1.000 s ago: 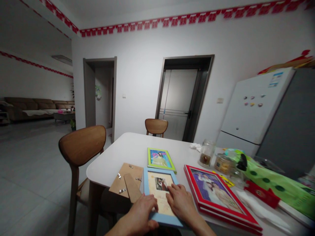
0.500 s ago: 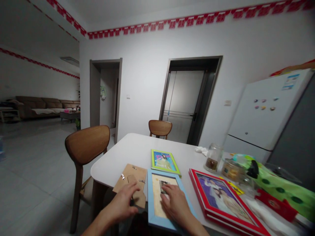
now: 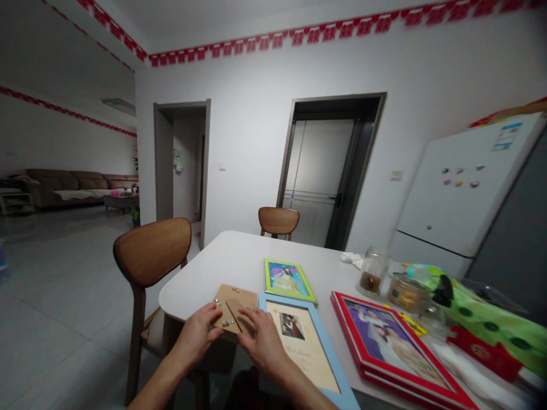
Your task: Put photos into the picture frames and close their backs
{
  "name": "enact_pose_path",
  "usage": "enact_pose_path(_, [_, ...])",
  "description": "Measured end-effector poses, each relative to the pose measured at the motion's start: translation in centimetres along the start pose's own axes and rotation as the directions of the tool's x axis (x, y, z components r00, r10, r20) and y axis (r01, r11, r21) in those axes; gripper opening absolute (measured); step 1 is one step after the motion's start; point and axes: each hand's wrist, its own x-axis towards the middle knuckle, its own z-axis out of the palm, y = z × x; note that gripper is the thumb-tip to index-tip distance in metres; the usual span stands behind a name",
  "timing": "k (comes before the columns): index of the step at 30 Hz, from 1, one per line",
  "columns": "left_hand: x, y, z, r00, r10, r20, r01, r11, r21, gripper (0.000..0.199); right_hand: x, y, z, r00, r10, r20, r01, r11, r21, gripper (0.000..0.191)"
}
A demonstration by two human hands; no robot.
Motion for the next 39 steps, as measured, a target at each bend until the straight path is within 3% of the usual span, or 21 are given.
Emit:
enact_pose_path(5, [-0.8, 5.7, 0.3, 0.977, 0.175, 0.119, -0.170, 0.984, -0.057, 0.017, -3.2, 2.8, -5.4, 1.000, 0.004, 0.015, -0.005, 0.998, 0.066, 0.043])
enact_pose_path(8, [-1.2, 8.4, 2.1, 0.950, 0.227, 0.215, -0.214, 0.973, -0.081, 0.007, -5.7, 5.7, -7.8, 0.994, 0.089, 0.064, -0.092, 0.994, 0.052, 0.041])
enact_pose_path(12, [-1.2, 10.0, 5.0, 0.913, 0.268, 0.309, -0.254, 0.963, -0.084, 0.007, -7.6, 9.2, -9.2, 0.986, 0.123, 0.114, -0.125, 0.992, 0.012, 0.040])
enact_pose_path(16, [-1.0, 10.2, 6.3, 0.905, 0.243, 0.349, -0.246, 0.969, -0.037, 0.006, -7.7, 10.5, -8.6, 0.981, 0.136, 0.141, -0.133, 0.991, -0.030, 0.040])
enact_pose_path(21, [-1.5, 9.4, 6.3, 0.916, 0.232, 0.326, -0.245, 0.970, -0.003, 0.009, -7.2, 10.2, -6.8, 0.991, 0.081, 0.103, -0.073, 0.994, -0.077, 0.037])
enact_pose_path(24, [-2.0, 8.6, 6.5, 0.914, 0.212, 0.347, -0.226, 0.974, 0.001, 0.046, -7.0, 9.8, -6.3, 0.994, 0.071, 0.082, -0.059, 0.988, -0.142, 0.033])
enact_pose_path(26, [-2.3, 8.0, 6.9, 0.904, 0.186, 0.384, -0.206, 0.979, 0.011, 0.057, -6.8, 9.7, -6.3, 0.994, 0.081, 0.080, -0.064, 0.980, -0.189, 0.031])
enact_pose_path(30, [-2.3, 7.3, 7.4, 0.900, 0.148, 0.409, -0.176, 0.984, 0.033, 0.049, -6.7, 9.4, -6.4, 0.996, 0.066, 0.066, -0.048, 0.969, -0.243, 0.030])
enact_pose_path(35, [-2.0, 7.5, 6.7, 0.909, 0.168, 0.382, -0.198, 0.979, 0.040, 0.061, -6.5, 9.7, -6.3, 0.997, 0.036, 0.065, -0.018, 0.967, -0.253, 0.030])
enact_pose_path(39, [-2.0, 7.9, 6.0, 0.911, 0.179, 0.371, -0.208, 0.977, 0.040, 0.057, -5.5, 10.5, -6.4, 0.991, 0.127, -0.036, -0.131, 0.931, -0.341, 0.036])
